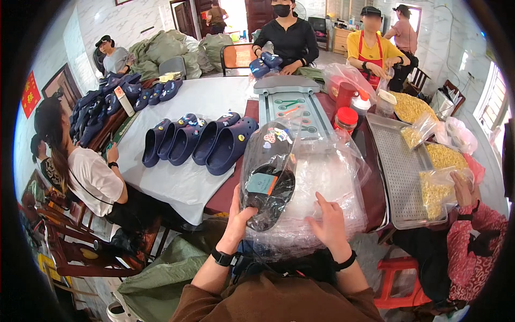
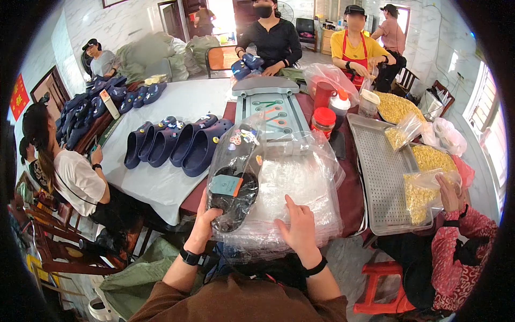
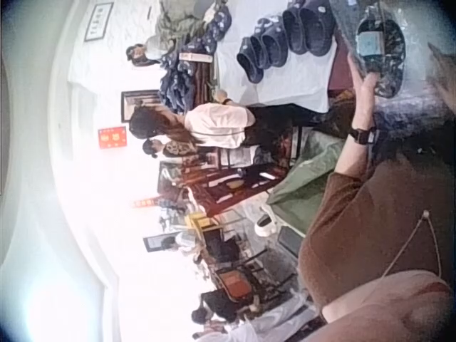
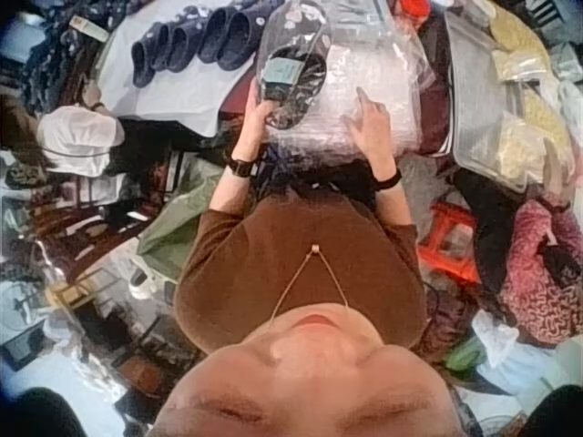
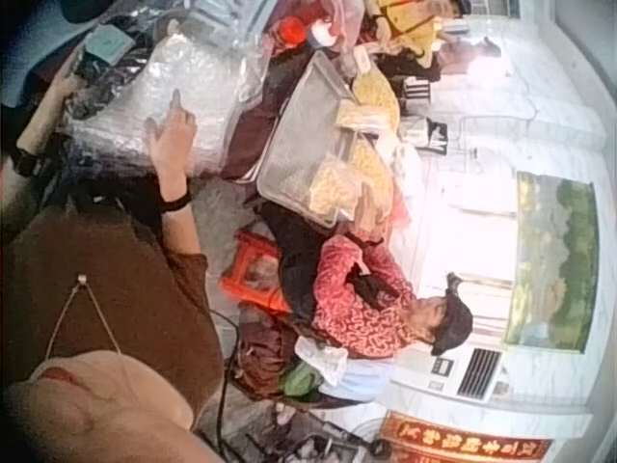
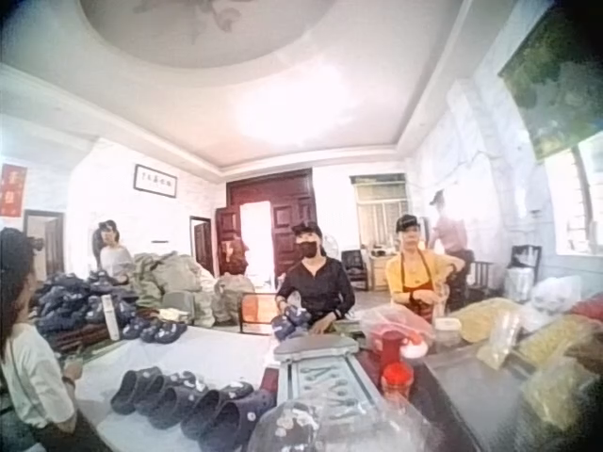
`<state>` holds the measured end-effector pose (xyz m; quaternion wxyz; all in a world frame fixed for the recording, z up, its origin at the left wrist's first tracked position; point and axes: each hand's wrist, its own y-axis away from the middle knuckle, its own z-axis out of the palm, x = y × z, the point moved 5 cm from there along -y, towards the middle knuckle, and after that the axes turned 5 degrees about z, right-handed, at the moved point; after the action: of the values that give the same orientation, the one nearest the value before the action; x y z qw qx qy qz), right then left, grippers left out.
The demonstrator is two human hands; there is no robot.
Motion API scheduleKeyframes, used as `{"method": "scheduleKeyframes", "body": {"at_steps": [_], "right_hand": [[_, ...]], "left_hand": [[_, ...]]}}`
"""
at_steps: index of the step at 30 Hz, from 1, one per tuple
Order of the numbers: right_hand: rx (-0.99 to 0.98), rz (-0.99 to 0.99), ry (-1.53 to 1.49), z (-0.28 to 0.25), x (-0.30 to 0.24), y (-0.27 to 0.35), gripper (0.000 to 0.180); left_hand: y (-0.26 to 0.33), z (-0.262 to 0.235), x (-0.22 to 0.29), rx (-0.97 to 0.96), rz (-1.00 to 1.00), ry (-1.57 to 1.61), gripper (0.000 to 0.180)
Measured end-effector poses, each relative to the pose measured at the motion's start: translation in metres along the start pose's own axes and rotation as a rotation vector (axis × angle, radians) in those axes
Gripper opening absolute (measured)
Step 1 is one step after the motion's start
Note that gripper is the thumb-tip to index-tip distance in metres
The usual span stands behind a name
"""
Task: Packaging finished shoes into individual plastic bags and then into a large collection bag.
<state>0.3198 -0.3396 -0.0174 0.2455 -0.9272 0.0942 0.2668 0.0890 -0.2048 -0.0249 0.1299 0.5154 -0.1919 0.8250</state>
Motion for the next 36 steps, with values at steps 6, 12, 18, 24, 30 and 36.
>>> {"method": "scheduleKeyframes", "body": {"at_steps": [6, 12, 18, 24, 30, 36], "right_hand": [[0.045, -0.134, -0.005, 0.001, -0.012, -0.005, 0.023], [-0.024, -0.385, 0.016, 0.012, -0.053, 0.006, 0.017], [-0.304, -0.427, 0.130, 0.044, -0.053, 0.027, 0.023], [-0.271, -0.555, -0.457, -0.033, -0.078, 0.018, 0.014], [0.577, -0.109, -0.426, -0.095, 0.011, -0.020, 0.027], [0.122, 0.294, -0.726, -0.050, 0.051, -0.028, 0.050]], "left_hand": [[0.002, 0.002, -0.001, -0.002, -0.011, -0.014, 0.087], [0.004, 0.000, 0.000, -0.004, -0.013, -0.065, 0.091], [0.002, -0.001, 0.008, -0.018, 0.013, -0.494, 0.100], [0.002, 0.018, 0.025, -0.133, 0.130, -1.137, 0.112], [0.006, 0.025, 0.031, -0.182, 0.136, -1.237, 0.115], [0.012, 0.006, 0.030, -0.219, 0.162, -1.202, 0.115]]}}
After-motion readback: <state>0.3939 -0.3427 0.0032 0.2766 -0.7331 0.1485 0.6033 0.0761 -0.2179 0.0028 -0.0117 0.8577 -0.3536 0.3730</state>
